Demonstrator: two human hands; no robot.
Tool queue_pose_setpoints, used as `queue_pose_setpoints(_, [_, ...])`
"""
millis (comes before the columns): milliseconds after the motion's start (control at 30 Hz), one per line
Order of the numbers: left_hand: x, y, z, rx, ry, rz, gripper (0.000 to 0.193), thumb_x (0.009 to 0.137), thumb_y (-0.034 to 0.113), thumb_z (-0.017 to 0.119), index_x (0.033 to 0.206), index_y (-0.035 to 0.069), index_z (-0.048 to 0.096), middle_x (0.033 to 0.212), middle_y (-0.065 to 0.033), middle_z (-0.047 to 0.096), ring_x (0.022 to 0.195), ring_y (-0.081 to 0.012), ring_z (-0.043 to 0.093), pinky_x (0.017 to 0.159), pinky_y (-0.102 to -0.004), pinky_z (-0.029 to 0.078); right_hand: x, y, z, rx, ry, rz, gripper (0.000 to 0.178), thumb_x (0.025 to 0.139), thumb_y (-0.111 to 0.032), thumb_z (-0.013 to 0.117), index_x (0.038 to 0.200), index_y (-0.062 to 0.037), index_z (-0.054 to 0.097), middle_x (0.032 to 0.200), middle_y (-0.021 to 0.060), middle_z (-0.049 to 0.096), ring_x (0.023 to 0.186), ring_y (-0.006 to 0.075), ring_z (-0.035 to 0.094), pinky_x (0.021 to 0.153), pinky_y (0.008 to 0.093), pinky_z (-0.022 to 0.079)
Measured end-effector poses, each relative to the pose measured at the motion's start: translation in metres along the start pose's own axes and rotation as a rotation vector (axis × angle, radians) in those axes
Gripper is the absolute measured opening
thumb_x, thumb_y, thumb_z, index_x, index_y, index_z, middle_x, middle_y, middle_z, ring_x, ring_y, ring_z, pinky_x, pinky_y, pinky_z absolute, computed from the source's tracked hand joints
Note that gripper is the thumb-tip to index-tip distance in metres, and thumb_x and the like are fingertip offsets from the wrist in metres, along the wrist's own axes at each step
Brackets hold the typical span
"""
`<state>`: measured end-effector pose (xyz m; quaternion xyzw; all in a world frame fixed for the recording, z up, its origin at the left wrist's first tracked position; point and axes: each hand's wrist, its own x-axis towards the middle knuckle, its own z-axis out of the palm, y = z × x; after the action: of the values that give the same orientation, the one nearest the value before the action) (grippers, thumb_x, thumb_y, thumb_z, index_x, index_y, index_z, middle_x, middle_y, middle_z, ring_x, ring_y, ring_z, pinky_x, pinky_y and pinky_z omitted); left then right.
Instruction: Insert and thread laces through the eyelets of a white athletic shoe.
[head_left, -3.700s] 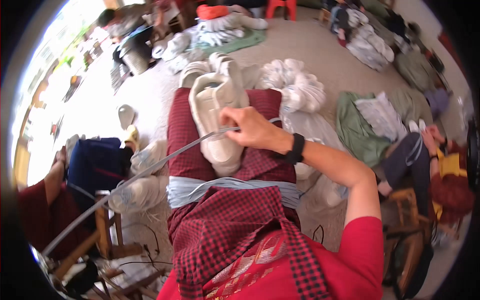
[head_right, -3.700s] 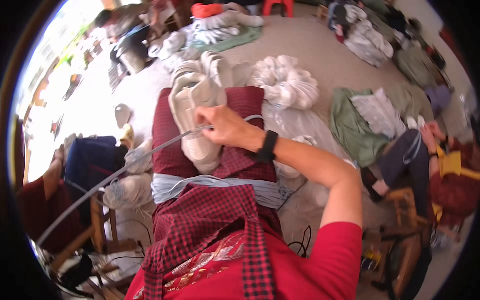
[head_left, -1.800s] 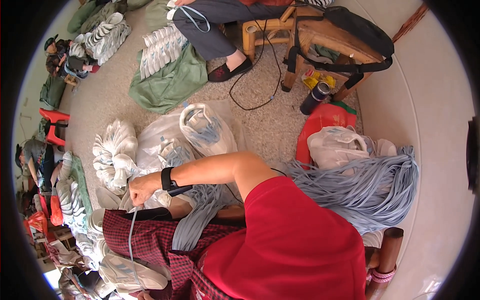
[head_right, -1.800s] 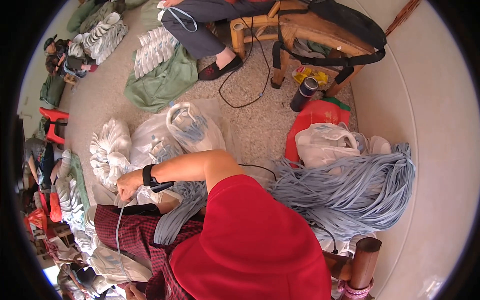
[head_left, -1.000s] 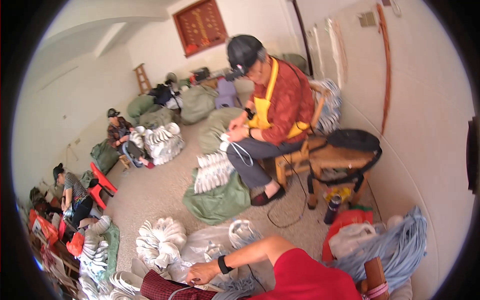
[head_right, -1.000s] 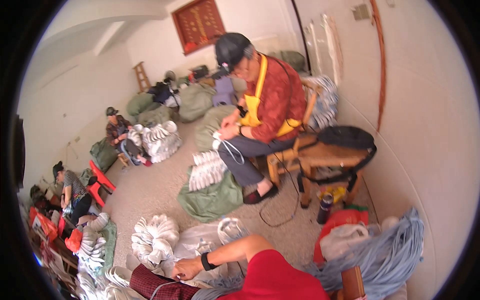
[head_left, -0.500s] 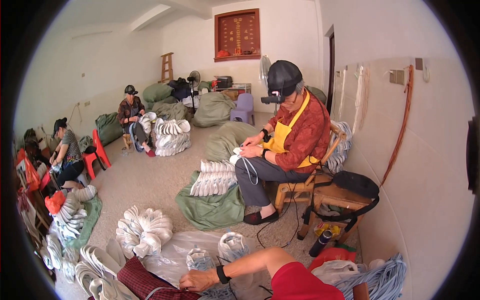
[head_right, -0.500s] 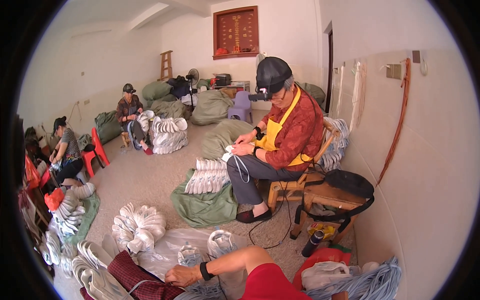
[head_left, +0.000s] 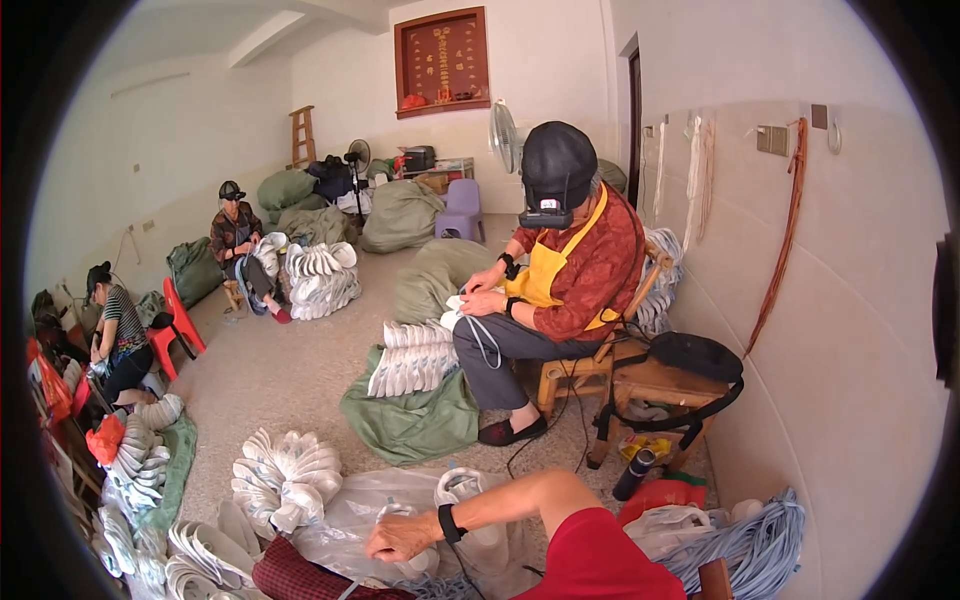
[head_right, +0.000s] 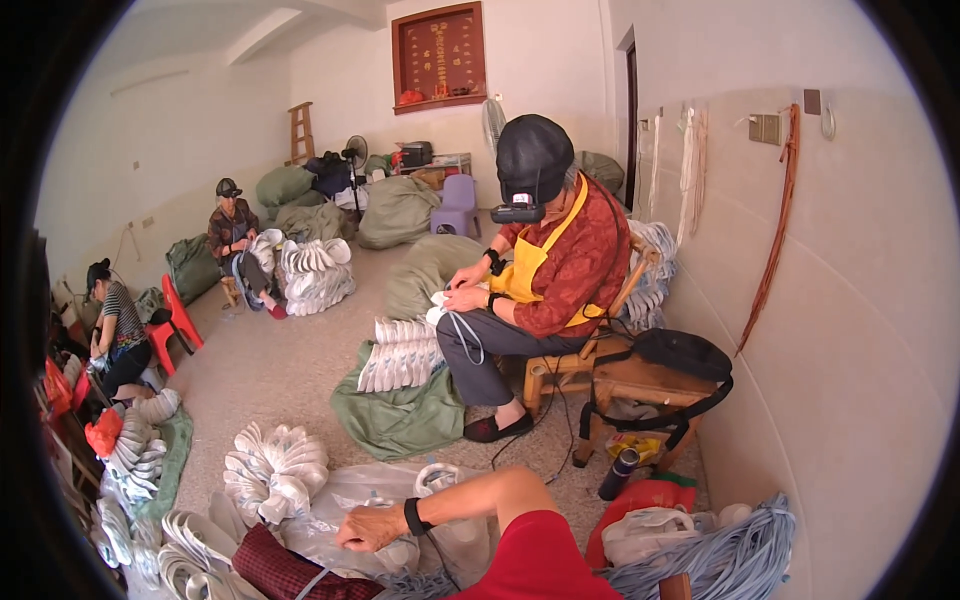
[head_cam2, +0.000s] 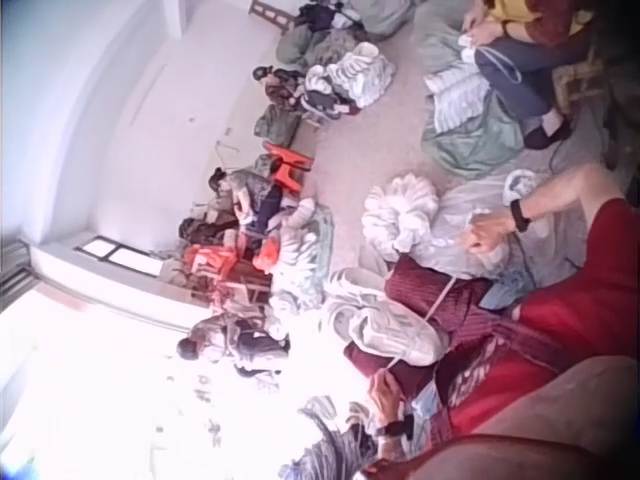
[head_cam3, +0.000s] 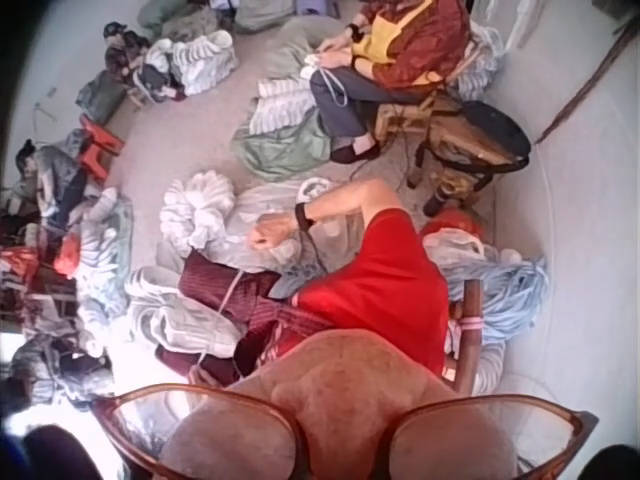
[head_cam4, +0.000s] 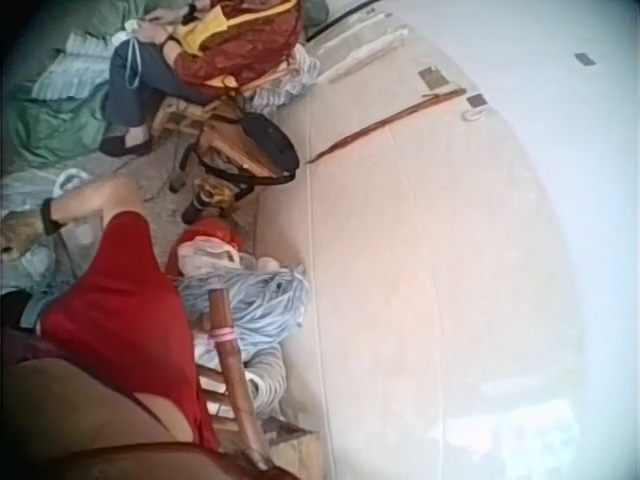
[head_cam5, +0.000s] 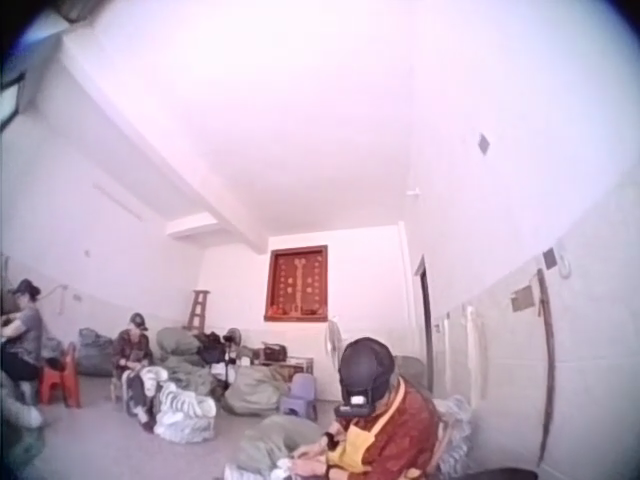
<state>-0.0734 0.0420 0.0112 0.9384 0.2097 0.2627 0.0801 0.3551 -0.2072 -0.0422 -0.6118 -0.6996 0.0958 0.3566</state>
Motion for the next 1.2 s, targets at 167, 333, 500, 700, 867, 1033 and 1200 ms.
queue_pose_setpoints(167, [0.0,-0.005,-0.003,-0.058,0.01,0.001,0.016,0.099,0.014,0.059,0.101,0.0,0.067,0.086,-0.0225,0.064,0.077,-0.0374,0.062,0.071,-0.0433,0.051,-0.008,0.005,0.027,0.005,-0.022,0.031,0.013,0.079,-0.011,0.057,0.08,0.0017,0.06,0.073,0.0185,0.062,0.072,0.0375,0.061,0.066,0.0471,0.047])
queue_pose_setpoints(333, [-0.005,0.026,-0.026,-0.082,-0.045,-0.208,0.018,0.1,0.011,0.055,0.101,-0.003,0.066,0.083,-0.023,0.063,0.076,-0.0434,0.062,0.071,-0.0457,0.051,0.003,0.029,0.067,-0.122,-0.177,0.067,0.032,0.077,-0.014,0.059,0.106,-0.0011,0.065,0.1,0.0198,0.062,0.095,0.0379,0.061,0.083,0.0452,0.051])
queue_pose_setpoints(500, [-0.003,0.004,0.007,0.069,0.106,-0.054,0.021,0.091,0.003,0.061,0.11,0.001,0.067,0.099,-0.022,0.065,0.085,-0.0415,0.063,0.072,-0.0466,0.051,0.064,-0.05,0.031,0.256,0.127,0.095,0.036,0.078,0.001,0.055,0.114,-0.0025,0.056,0.107,0.0164,0.058,0.105,0.0309,0.06,0.095,0.0398,0.049])
queue_pose_setpoints(700, [0.007,0.02,0.007,0.081,0.17,-0.087,0.007,0.09,0.009,0.065,0.097,0.01,0.064,0.077,-0.0103,0.056,0.066,-0.0339,0.063,0.058,-0.0435,0.049,0.092,-0.093,0.053,0.081,0.11,-0.084,0.046,0.072,-0.01,0.076,0.112,-0.0009,0.055,0.105,0.0149,0.057,0.103,0.0353,0.056,0.093,0.0433,0.046])
queue_pose_setpoints(867, [-0.013,0.017,0.002,0.098,0.2,-0.104,0.004,0.092,0.012,0.064,0.096,0.011,0.063,0.077,-0.0105,0.055,0.065,-0.0348,0.063,0.057,-0.0444,0.05,0.108,-0.123,0.076,-0.174,0.054,-0.282,0.055,0.069,-0.015,0.082,0.117,-0.005,0.056,0.102,0.0094,0.06,0.099,0.0292,0.055,0.08,0.0414,0.042])
queue_pose_setpoints(1033, [-0.008,0.023,0.005,0.083,0.234,-0.095,0.004,0.093,0.011,0.063,0.097,0.01,0.063,0.078,-0.0111,0.056,0.066,-0.0356,0.062,0.057,-0.0447,0.05,0.129,-0.125,0.08,-0.009,-0.007,-0.213,0.035,0.078,-0.005,0.07,0.111,-0.0037,0.056,0.088,0.0139,0.065,0.084,0.0312,0.063,0.071,0.042,0.047])
queue_pose_setpoints(1200, [-0.011,0.019,0.006,0.051,0.211,-0.11,0.008,0.092,0.007,0.062,0.099,0.008,0.066,0.081,-0.0136,0.06,0.069,-0.0375,0.063,0.059,-0.0455,0.05,0.13,-0.128,0.059,0.116,-0.168,-0.025,0.016,0.086,-0.006,0.061,0.101,-0.0019,0.061,0.08,0.0167,0.067,0.073,0.0331,0.067,0.063,0.0426,0.052])
